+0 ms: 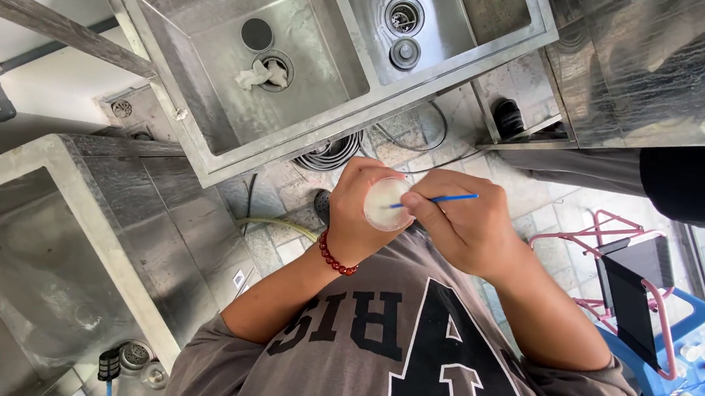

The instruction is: The person holds a beige cap and uses a small blue paintbrush to apply a white substance to the embroidered letters on the cap. They repeatedly dip the brush into a small container, mix the substance, and continue painting the letters. The cap is rotated to access different areas of the embroidery.

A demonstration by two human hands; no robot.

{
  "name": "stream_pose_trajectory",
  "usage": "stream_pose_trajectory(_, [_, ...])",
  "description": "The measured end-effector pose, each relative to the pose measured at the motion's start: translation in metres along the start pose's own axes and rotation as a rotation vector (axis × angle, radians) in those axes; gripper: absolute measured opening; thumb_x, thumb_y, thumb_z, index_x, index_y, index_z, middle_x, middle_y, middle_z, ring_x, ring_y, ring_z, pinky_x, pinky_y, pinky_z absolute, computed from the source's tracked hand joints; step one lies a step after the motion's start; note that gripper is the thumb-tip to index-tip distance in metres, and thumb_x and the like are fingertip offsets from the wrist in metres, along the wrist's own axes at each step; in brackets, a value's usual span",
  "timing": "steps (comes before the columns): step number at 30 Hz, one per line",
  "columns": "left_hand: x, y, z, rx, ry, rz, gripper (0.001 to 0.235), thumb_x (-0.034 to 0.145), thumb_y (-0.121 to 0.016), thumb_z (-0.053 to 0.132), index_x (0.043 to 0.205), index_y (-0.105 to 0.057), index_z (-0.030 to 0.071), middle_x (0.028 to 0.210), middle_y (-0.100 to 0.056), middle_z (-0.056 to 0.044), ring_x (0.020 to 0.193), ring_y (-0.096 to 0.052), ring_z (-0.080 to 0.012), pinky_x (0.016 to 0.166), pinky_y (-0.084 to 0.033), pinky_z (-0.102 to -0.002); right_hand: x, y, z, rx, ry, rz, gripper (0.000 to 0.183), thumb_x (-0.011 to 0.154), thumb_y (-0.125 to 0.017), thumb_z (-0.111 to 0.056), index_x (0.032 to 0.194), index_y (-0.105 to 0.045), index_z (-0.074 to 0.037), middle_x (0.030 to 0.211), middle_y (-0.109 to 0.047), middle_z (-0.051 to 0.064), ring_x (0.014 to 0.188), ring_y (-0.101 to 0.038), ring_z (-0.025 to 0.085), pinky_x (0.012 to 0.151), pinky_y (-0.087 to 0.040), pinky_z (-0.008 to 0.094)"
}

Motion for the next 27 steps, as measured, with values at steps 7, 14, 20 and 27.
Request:
stream_pose_trajectory(7, [0.006, 0.010, 0.000, 0.006, -0.019, 0.038, 0.044, 0.070, -0.090, 0.006, 0.105, -0.064, 0.004, 0.107, -0.062, -0.013, 0.091, -0.068, -0.0240, 0.078, -0.058, -0.033, 0.008, -0.007, 0.000, 0.012, -0.010, -0.034, 0.011, 0.096, -0.071, 0.004, 0.088, -0.063, 0.002, 0.085, -0.069, 0.013, 0.071, -0.067, 0.025, 0.062, -0.052, 0.034])
stream_pose_trajectory(14, [0.012, 0.009, -0.001, 0.003, 0.016, 0.095, 0.044, 0.074, -0.089, 0.004, 0.109, -0.062, 0.004, 0.104, -0.068, -0.011, 0.090, -0.073, -0.0242, 0.080, -0.060, -0.032, 0.015, 0.004, 0.013, -0.065, -0.037, -0.013, 0.003, 0.094, -0.070, 0.004, 0.094, -0.067, 0.004, 0.083, -0.067, 0.014, 0.072, -0.066, 0.026, 0.063, -0.050, 0.033])
stream_pose_trajectory(20, [0.011, 0.004, -0.006, -0.023, 0.105, 0.135, 0.051, 0.081, -0.091, 0.007, 0.119, -0.058, 0.006, 0.109, -0.068, -0.009, 0.095, -0.074, -0.0205, 0.083, -0.060, -0.030, 0.015, 0.021, 0.040, 0.304, -0.234, -0.023, 0.017, 0.108, -0.051, 0.001, 0.107, -0.067, 0.007, 0.093, -0.070, 0.011, 0.079, -0.064, 0.016, 0.072, -0.054, 0.028])
stream_pose_trajectory(27, [0.017, -0.001, 0.002, -0.003, 0.065, 0.117, 0.056, 0.079, -0.085, 0.005, 0.126, -0.055, 0.006, 0.119, -0.059, -0.012, 0.107, -0.065, -0.0253, 0.095, -0.055, -0.035, 0.016, 0.049, 0.033, 0.187, -0.135, 0.010, 0.007, 0.104, -0.058, 0.004, 0.105, -0.064, 0.007, 0.091, -0.071, 0.011, 0.074, -0.063, 0.014, 0.067, -0.051, 0.025])
Point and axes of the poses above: each hand's wrist, its own x-axis towards the middle knuckle, its own y-axis out of the back of the hand, z = x × y, the point moved 8 cm from there along x, towards the middle knuckle
